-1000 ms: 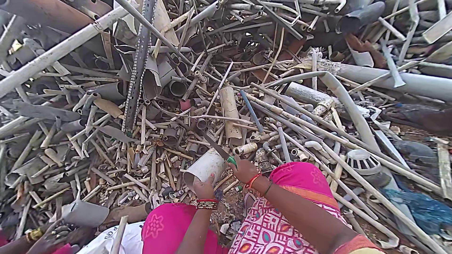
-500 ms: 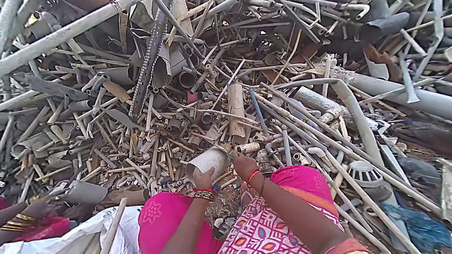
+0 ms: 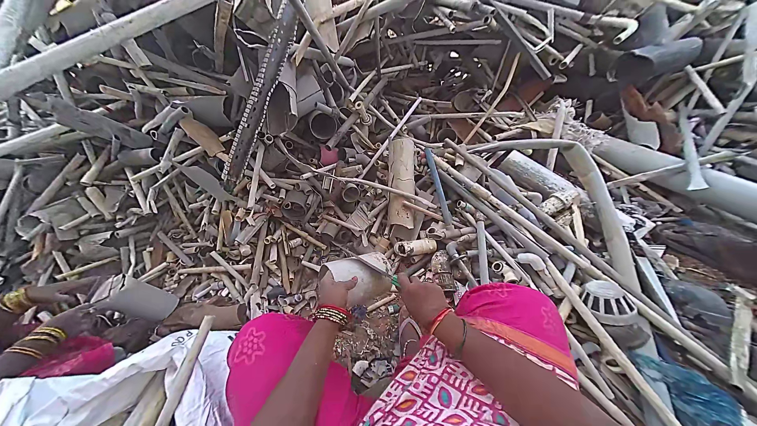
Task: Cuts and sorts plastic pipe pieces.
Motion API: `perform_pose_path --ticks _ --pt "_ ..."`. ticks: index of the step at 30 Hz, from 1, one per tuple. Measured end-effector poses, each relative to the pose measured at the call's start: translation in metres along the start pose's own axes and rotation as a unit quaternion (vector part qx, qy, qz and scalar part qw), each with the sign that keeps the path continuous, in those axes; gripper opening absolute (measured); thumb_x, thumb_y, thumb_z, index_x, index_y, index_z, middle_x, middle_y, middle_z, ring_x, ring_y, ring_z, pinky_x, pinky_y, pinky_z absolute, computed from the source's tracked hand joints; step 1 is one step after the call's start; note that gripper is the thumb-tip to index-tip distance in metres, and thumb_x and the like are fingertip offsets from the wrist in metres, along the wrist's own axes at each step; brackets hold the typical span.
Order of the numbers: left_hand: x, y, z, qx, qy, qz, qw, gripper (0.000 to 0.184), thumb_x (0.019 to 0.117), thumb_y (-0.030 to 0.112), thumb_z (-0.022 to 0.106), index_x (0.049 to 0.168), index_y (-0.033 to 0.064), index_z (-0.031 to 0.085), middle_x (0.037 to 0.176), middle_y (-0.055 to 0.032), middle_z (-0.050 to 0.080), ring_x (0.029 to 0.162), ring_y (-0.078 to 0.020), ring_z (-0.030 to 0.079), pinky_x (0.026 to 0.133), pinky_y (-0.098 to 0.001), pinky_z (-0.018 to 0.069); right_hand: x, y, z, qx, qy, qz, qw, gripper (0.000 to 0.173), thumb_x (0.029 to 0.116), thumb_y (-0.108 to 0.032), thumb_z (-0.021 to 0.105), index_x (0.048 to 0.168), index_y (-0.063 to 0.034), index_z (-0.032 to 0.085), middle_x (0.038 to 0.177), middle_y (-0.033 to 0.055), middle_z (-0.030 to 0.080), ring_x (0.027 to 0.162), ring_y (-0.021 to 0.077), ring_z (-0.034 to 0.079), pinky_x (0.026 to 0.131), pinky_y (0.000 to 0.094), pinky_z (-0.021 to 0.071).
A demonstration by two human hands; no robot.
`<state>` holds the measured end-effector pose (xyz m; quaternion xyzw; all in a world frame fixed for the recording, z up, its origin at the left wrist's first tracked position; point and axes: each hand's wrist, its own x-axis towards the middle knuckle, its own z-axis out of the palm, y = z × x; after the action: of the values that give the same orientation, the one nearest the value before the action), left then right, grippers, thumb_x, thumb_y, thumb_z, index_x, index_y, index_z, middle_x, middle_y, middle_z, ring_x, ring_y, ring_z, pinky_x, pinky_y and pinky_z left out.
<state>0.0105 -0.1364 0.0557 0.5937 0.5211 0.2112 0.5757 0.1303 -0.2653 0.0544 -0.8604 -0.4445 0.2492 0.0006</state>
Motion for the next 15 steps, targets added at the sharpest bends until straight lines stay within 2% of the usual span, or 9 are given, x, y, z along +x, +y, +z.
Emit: perform_pose_path --ticks 3,8,11,13,15 --pt "-0.005 0.0 0.008 0.001 -0.028 0.009 1.0 0.047 0.0858 -0.013 0.07 0.13 -0.0111 0.055 0.127 -0.0252 0.062 0.116 -0.0233 0.062 0.101 -0.0355 0.0498 0.012 0.004 -0.01 -0.003 -0.005 0.029 1.0 0.039 0.1117 -0.018 0.038 0.147 -0.0031 0.044 0.127 0.0295 0.063 0.111 0.0473 0.067 0.09 0.0592 0.0523" --pt "0.002 0.007 -0.001 -0.05 0.01 -0.022 0.998 0.046 0.0875 -0.013 0.069 0.13 -0.0123 0.053 0.128 -0.0272 0.06 0.113 -0.0257 0.062 0.099 -0.0376 0.0498 -0.017 -0.007 -0.008 0.016 -0.032 0.026 0.999 0.042 0.1133 -0.027 0.035 0.148 -0.005 0.044 0.124 0.0281 0.065 0.111 0.0459 0.068 0.089 0.0584 0.053" --pt "-0.002 0.013 0.0 -0.088 0.003 -0.034 0.996 0.048 0.0889 -0.013 0.068 0.134 -0.0113 0.049 0.129 -0.0263 0.058 0.112 -0.0238 0.062 0.097 -0.0349 0.0507 -0.011 -0.005 -0.014 0.031 -0.017 0.057 0.998 0.044 0.1128 -0.029 0.037 0.15 -0.0056 0.043 0.125 0.0271 0.065 0.113 0.045 0.067 0.091 0.0586 0.0524" --pt "-0.003 0.009 0.006 -0.092 0.003 -0.024 0.995 0.051 0.0884 -0.013 0.068 0.136 -0.0125 0.048 0.134 -0.0277 0.056 0.12 -0.0247 0.059 0.103 -0.0347 0.0477 -0.004 -0.005 -0.017 0.031 -0.011 0.076 0.997 0.044 0.1121 -0.026 0.039 0.151 -0.0064 0.041 0.127 0.0263 0.065 0.116 0.0446 0.066 0.093 0.0588 0.0518" --pt "-0.006 0.005 0.006 -0.092 0.026 -0.044 0.994 0.05 0.09 -0.009 0.069 0.136 -0.0124 0.049 0.135 -0.0283 0.057 0.123 -0.0278 0.058 0.106 -0.0387 0.0458 -0.013 -0.01 -0.009 0.022 -0.016 0.061 0.998 0.044 0.1128 -0.028 0.037 0.151 -0.0059 0.041 0.126 0.027 0.065 0.114 0.045 0.067 0.091 0.0588 0.0527"
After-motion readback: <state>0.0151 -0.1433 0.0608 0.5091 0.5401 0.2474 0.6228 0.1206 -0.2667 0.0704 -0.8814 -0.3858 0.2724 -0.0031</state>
